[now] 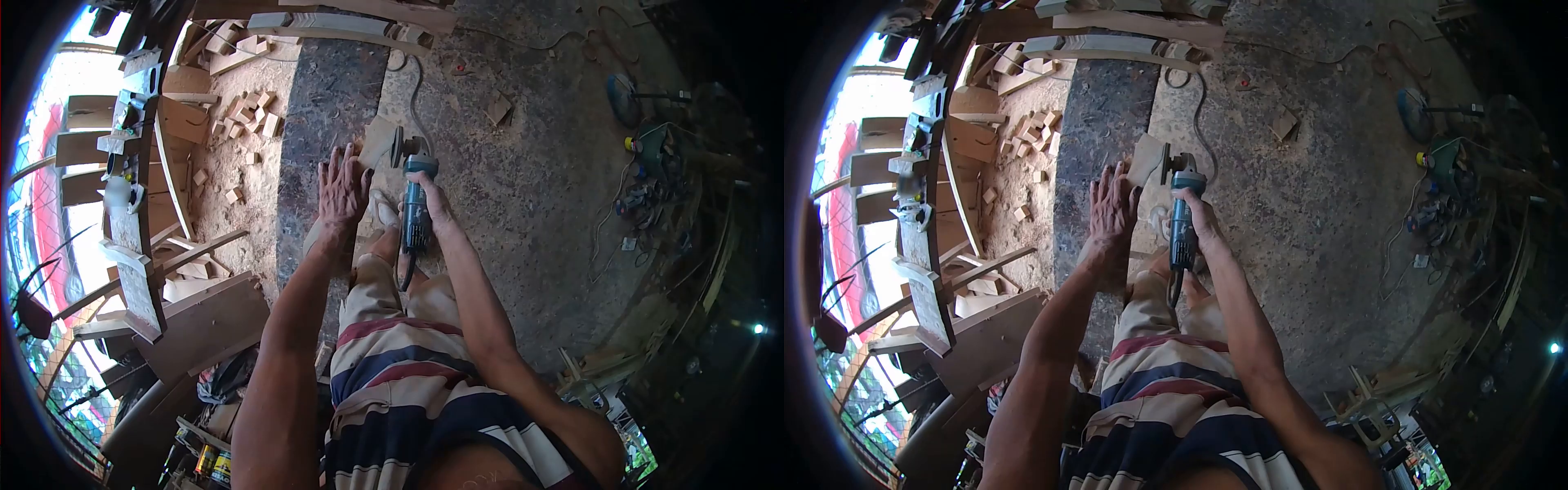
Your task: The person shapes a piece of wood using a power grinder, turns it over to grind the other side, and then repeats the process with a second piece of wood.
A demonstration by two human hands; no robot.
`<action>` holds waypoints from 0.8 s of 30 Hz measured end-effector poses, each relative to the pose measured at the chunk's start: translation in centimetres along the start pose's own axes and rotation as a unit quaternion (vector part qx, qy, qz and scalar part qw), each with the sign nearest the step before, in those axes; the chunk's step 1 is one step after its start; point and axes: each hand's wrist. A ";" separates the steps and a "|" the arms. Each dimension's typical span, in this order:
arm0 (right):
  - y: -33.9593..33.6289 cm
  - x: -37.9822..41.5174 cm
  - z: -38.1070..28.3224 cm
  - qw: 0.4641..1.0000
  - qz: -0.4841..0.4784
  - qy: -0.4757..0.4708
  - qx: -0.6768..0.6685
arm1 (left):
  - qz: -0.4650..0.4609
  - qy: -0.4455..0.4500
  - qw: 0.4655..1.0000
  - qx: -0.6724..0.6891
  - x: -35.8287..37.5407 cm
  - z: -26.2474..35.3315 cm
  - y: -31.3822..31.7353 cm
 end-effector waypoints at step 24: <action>-1.9 0.7 -0.7 0.995 0.005 0.010 0.098 | 0.001 -0.018 1.000 0.005 0.2 0.0 0.2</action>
Point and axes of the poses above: each hand's wrist, its own x-axis away from the middle knuckle, its own y-axis out of the palm, z = x × y, and after that the axes turned 1 degree about y, right-handed
